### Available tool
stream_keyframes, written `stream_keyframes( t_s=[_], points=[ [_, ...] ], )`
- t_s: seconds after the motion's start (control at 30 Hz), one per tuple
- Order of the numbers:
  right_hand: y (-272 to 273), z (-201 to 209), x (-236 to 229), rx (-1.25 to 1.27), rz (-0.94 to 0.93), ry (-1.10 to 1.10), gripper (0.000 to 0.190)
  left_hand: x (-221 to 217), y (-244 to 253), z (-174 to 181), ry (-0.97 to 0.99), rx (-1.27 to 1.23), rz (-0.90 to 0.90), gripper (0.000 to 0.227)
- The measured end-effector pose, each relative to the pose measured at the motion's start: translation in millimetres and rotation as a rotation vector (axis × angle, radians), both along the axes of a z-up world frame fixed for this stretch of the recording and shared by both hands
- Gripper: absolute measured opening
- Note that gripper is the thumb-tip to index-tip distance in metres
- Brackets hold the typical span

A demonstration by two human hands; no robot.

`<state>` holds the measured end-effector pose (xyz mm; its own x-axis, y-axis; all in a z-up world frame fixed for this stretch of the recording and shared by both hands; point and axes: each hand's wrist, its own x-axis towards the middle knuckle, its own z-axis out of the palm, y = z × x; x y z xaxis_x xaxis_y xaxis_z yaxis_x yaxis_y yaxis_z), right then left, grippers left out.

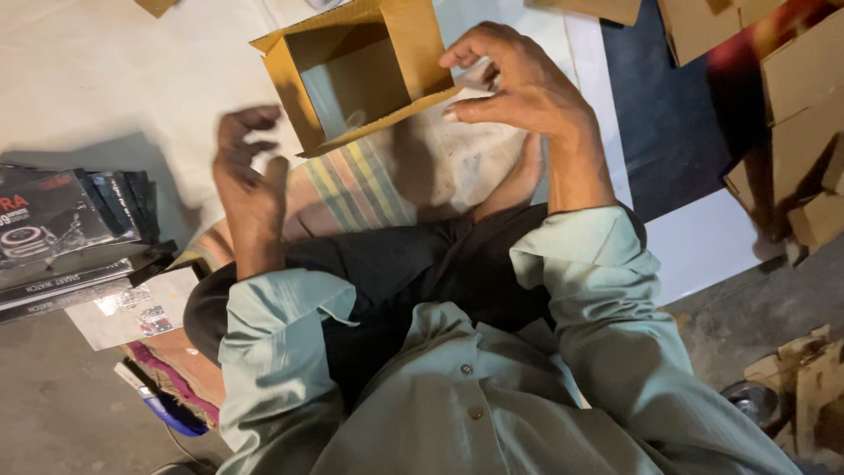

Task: The person sits cross-legged on the floor and assembles small cardboard boxes by folding flaps and sealing them with clear packing tape. The person repeatedly picks up flat cardboard pieces, folds them into box shapes, and applies tape to secure the seams.

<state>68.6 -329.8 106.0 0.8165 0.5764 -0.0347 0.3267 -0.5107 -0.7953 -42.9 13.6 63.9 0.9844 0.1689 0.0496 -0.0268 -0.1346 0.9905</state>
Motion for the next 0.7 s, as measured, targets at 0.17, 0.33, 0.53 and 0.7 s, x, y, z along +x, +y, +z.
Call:
stream_keyframes(
  t_s=[0.17, 0.33, 0.53, 0.7],
  points=[
    [2.3, -22.6, -5.6, 0.022, -0.125, 0.093, 0.028, -9.3, -22.6, 10.2, -0.069, 0.398, -0.112, 0.036],
    [6.3, -43.2, 2.0, 0.088, -0.211, 0.158, 0.022, 5.5, -30.9, 1.8, -0.034, 0.430, 0.000, 0.025],
    [10.5, -56.9, 4.6, 0.287, -0.359, 0.351, 0.024, 7.8, -32.1, -14.8, 0.148, 0.224, 0.144, 0.031],
    [17.6, -64.0, 3.8, 0.382, -0.555, 0.481, 0.028, 16.7, -36.8, -20.4, 0.027, 0.239, 0.217, 0.039]
  ],
)
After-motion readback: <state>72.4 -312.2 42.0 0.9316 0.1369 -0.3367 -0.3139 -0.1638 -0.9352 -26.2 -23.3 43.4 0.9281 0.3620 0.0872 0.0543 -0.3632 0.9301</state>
